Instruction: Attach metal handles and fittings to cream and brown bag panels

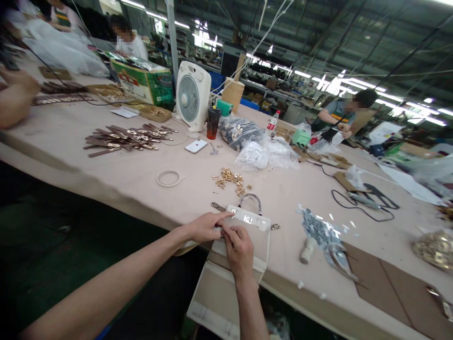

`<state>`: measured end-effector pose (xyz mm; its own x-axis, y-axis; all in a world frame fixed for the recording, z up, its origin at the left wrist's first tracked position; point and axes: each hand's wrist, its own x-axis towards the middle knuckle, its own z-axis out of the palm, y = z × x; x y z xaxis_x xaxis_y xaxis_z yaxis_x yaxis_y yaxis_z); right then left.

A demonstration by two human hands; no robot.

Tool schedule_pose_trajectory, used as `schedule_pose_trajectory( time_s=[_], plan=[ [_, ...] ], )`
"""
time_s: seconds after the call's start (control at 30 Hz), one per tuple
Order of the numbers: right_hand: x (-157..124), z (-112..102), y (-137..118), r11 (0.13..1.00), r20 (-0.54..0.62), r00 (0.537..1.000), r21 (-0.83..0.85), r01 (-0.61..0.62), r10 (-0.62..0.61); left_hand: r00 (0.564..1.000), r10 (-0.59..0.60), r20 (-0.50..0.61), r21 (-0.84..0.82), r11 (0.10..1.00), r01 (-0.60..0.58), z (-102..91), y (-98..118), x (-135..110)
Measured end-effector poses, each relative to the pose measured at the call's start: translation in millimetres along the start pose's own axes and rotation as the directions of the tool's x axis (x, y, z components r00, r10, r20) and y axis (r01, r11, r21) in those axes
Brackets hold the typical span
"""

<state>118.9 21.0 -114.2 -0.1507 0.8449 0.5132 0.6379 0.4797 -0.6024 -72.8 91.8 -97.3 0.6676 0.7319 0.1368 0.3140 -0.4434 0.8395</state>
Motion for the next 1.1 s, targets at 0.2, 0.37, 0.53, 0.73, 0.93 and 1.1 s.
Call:
schedule_pose_trajectory(
  time_s=[0.2,0.37,0.53,0.73,0.93,1.1],
  plan=[
    [7.7,-10.8,-4.7,0.991,0.032,0.996,0.099,-0.085,0.082,1.0,0.008,-0.008,-0.078,0.997,-0.009,-4.7,4.8,0.3],
    [7.1,-16.1,0.4,0.986,0.079,0.992,0.128,-0.111,0.102,0.99,0.134,-0.038,-0.064,0.989,-0.136,-4.0,3.0,1.4],
    [6.7,-18.2,0.8,0.987,0.103,0.991,0.124,-0.103,0.091,0.993,0.118,-0.008,-0.092,0.989,-0.119,-4.7,1.4,0.9],
    [8.8,-20.8,-1.9,0.987,0.122,0.989,0.129,-0.094,0.079,0.993,0.118,0.002,-0.084,0.989,-0.118,-3.8,-1.5,1.7],
    [7.7,-17.9,-0.1,0.988,0.118,0.989,0.121,-0.099,0.085,0.997,0.079,0.002,-0.062,0.995,-0.078,-3.5,-0.3,2.5],
    [5.6,-13.0,0.3,0.99,0.109,0.99,0.093,-0.102,0.091,0.998,0.059,0.003,-0.053,0.997,-0.059,-4.6,2.0,2.4]
  ],
)
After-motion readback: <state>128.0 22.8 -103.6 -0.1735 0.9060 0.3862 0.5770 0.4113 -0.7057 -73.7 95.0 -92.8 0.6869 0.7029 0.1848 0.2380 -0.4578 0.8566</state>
